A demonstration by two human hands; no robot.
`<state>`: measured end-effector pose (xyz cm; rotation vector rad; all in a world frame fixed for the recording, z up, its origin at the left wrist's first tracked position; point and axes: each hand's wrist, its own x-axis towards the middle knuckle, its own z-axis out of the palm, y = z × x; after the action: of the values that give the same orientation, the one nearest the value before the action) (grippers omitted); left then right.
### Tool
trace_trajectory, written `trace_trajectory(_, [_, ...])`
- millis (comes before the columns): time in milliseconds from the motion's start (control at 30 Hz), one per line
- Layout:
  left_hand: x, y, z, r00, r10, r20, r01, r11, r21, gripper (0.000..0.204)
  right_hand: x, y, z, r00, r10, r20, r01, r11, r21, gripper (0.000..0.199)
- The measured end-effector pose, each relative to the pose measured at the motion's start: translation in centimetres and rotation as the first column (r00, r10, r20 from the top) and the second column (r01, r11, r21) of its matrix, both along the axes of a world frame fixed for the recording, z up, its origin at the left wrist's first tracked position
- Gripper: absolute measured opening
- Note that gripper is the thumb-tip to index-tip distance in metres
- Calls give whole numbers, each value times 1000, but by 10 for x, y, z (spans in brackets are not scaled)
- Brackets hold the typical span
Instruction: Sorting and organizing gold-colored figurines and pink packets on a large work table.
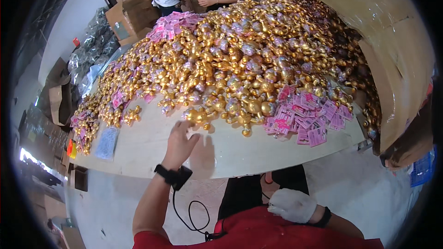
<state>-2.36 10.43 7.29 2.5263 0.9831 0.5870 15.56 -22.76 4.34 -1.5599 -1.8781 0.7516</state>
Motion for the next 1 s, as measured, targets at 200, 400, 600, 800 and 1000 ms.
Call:
trace_trajectory(200, [14, 30, -24, 981, -57, -184, 113, 943, 312, 63, -2, 2, 2, 999, 30, 39, -27, 998, -64, 24])
trace_trajectory(400, [24, 6, -15, 948, -11, -319, 135, 918, 373, 62, -2, -5, -3, 999, -14, 32, 12, 998, 53, 22])
trace_trajectory(600, [-1, 15, -11, 965, 54, -256, 36, 942, 333, 43, -3, -3, -12, 999, -34, -21, 35, 998, 55, 22])
trace_trajectory(800, [-29, 29, -6, 983, 181, 29, -178, 980, -88, 29, -3, -1, -7, 1000, -4, 1, 4, 1000, 14, 21])
trace_trajectory(1000, [-18, -34, -17, 546, 588, 597, 482, 363, -798, 35, 2, 0, 7, 985, -144, -99, 153, 985, 82, 16])
